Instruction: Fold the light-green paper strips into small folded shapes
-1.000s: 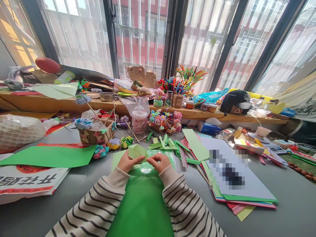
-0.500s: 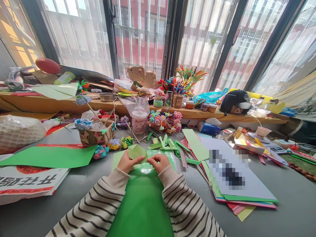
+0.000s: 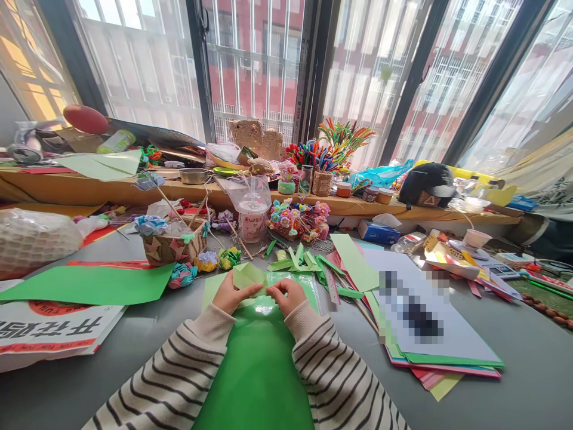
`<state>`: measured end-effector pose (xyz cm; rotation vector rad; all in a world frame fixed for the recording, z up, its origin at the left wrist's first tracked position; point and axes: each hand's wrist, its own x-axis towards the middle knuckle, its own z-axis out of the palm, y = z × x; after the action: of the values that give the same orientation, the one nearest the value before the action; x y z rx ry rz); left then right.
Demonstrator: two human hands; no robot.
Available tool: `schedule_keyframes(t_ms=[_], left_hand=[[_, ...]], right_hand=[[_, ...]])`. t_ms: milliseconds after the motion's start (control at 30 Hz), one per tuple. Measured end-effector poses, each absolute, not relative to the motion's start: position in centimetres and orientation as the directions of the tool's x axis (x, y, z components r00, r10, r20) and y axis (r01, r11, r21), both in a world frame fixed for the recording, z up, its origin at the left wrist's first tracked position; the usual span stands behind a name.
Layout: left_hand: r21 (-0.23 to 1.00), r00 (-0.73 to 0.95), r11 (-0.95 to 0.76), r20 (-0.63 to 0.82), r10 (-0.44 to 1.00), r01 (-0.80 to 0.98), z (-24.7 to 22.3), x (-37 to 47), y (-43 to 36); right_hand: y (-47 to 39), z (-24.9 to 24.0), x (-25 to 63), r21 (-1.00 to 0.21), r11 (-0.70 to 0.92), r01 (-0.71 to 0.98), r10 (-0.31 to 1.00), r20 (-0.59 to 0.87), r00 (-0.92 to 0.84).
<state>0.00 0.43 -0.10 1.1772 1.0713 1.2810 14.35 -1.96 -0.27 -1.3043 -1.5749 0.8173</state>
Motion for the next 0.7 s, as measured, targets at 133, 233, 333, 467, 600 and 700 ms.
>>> schedule_keyframes(t_ms=[133,233,333,467,600,700], left_hand=[[0.993,0.021,-0.06,0.062,0.998,-0.097,0.0,-0.1,0.4],[0.992,0.036,-0.065,0.069,0.997,-0.105,0.0,0.0,0.4],[0.993,0.088,-0.062,0.071,0.994,-0.099,-0.1,0.1,0.5],[0.99,0.155,-0.065,0.084,0.984,-0.128,-0.4,0.2,0.6],[0.987,0.205,-0.036,0.068,0.976,-0.159,-0.6,0.1,0.7],[0.989,0.203,-0.031,0.06,0.977,-0.141,-0.6,0.1,0.7]], right_hand=[[-2.0,-0.3,14.4,-0.861,0.275,0.428,0.961,0.264,-0.087],[-2.0,-0.3,14.5,-0.883,0.262,0.391,0.965,0.243,-0.098],[-2.0,-0.1,14.7,-0.912,0.242,0.332,0.97,0.228,-0.081],[-2.3,0.4,14.7,-0.873,0.299,0.386,0.953,0.291,-0.079],[-2.5,0.7,14.6,-0.85,0.309,0.428,0.948,0.309,-0.071],[-2.4,0.6,14.6,-0.865,0.283,0.415,0.957,0.283,-0.064]])
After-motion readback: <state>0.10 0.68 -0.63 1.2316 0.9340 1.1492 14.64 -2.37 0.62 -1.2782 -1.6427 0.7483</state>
